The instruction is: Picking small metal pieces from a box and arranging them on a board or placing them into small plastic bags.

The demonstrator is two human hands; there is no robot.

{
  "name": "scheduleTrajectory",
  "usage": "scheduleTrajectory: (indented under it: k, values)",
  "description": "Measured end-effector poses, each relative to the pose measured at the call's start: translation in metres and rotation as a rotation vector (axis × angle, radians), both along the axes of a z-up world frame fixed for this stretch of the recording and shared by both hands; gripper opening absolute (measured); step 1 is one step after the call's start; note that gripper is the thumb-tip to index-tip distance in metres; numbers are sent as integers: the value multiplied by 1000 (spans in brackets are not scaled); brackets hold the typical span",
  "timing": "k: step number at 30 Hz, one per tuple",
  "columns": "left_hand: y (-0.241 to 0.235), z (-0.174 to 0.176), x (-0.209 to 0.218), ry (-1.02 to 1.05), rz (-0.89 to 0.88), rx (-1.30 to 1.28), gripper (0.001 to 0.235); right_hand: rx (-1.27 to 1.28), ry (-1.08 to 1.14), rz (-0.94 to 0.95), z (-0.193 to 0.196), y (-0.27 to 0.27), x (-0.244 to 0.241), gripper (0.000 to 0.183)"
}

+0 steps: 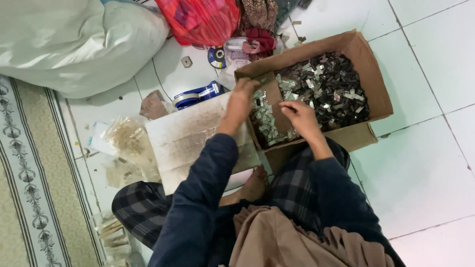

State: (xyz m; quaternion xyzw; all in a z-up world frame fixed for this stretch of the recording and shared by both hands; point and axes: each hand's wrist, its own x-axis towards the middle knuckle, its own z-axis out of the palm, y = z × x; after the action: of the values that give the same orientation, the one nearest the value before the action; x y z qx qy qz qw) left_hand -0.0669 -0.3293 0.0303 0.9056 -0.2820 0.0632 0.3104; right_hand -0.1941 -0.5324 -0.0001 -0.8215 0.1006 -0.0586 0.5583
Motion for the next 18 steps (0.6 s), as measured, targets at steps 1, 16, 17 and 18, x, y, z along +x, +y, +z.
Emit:
scheduleTrajectory:
  k: [1,16,17,18]
  values:
    - [-8,-44,4,1,-1,0,32,0,1,-1,-12,5,12,21]
    - [-32,-180,13,235,78,669,19,-468,428,365,-108,40,44,33]
    - [-30,-188,12,240,104,648,21,-481,472,395,-125,42,45,34]
    - [-31,-195,13,241,128,625,23,-494,516,420,-142,42,47,35]
